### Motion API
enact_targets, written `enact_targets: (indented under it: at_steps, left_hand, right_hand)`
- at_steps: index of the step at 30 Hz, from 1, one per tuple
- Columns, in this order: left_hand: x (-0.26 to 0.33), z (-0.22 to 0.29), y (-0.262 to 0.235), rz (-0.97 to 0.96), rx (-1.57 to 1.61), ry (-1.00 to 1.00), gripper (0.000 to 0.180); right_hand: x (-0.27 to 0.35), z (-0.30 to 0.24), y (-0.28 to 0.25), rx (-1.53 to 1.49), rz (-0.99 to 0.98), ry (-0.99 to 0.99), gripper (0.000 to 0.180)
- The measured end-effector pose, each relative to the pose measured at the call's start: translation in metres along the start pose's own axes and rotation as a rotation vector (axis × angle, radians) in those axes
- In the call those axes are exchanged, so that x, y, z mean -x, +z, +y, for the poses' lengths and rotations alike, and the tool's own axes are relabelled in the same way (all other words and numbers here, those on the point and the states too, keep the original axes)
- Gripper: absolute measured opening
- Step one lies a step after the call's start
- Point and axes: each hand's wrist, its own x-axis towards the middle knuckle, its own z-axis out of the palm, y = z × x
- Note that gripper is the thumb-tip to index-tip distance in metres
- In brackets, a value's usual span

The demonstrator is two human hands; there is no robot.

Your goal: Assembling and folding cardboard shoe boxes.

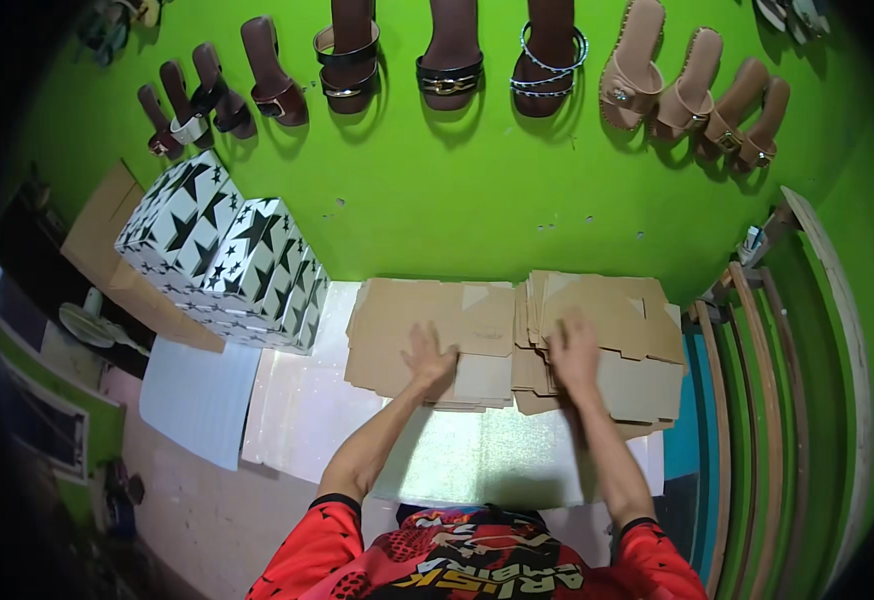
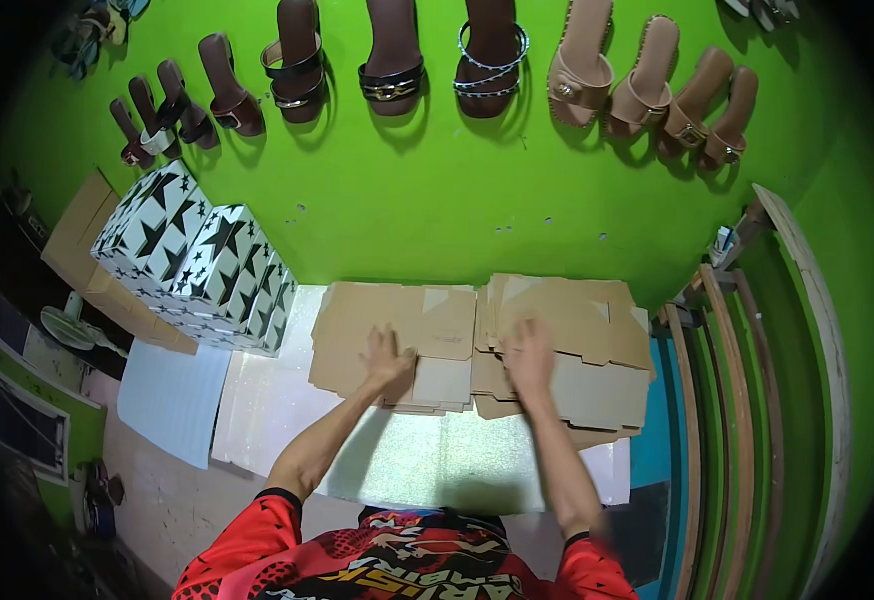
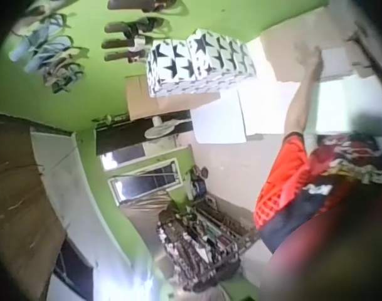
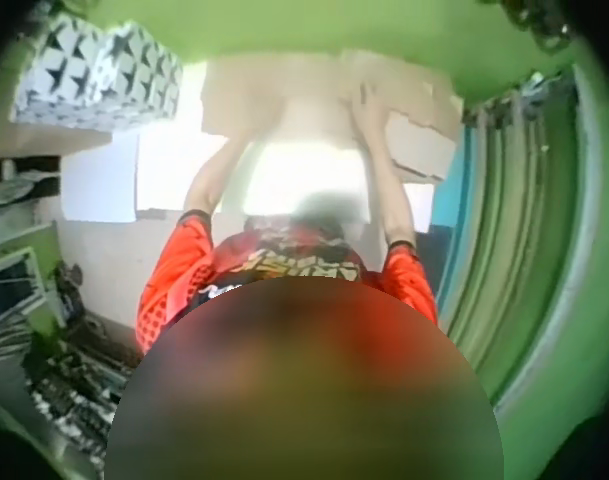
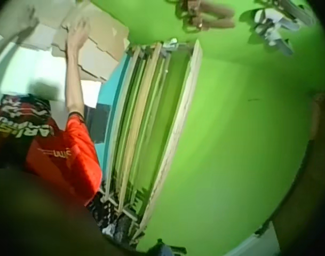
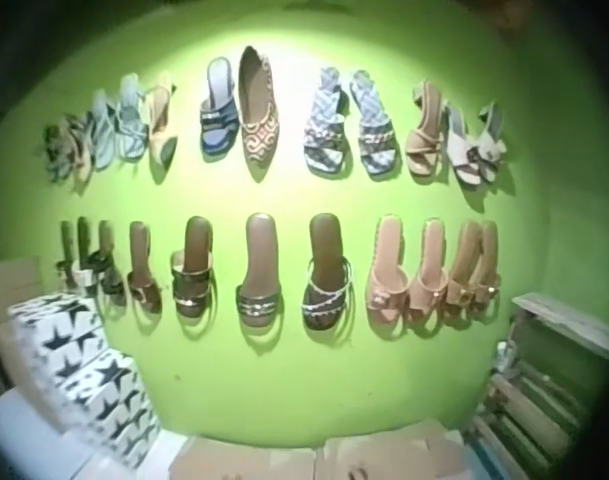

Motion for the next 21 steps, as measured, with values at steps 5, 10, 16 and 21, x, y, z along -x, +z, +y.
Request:
enact_targets:
  at_steps: [5, 10, 16, 21]
  left_hand:
    - [-0.003, -0.094, -0.055, 0.061, -0.059, -0.153, 0.100]
    - [-0.014, -0.141, -0.089, 0.030, -0.268, -0.104, 0.095]
    - [-0.040, -0.175, -0.109, -0.025, -0.548, 0.099, 0.096]
    - [-0.062, -0.195, -0.122, -0.118, -0.473, -0.005, 0.108]
  right_hand:
    - [0.043, -0.078, 0.101, -0.122, -0.395, 0.091, 0.072]
    - [0.041, -0.073, 0.167, 0.091, -0.243, 0.280, 0.085]
    - [0.030, -0.089, 0.182, 0.148, -0.171, 0.450, 0.097]
    - [0.034, -0.113, 0.195, 0.305, -0.282, 0.324, 0.101]
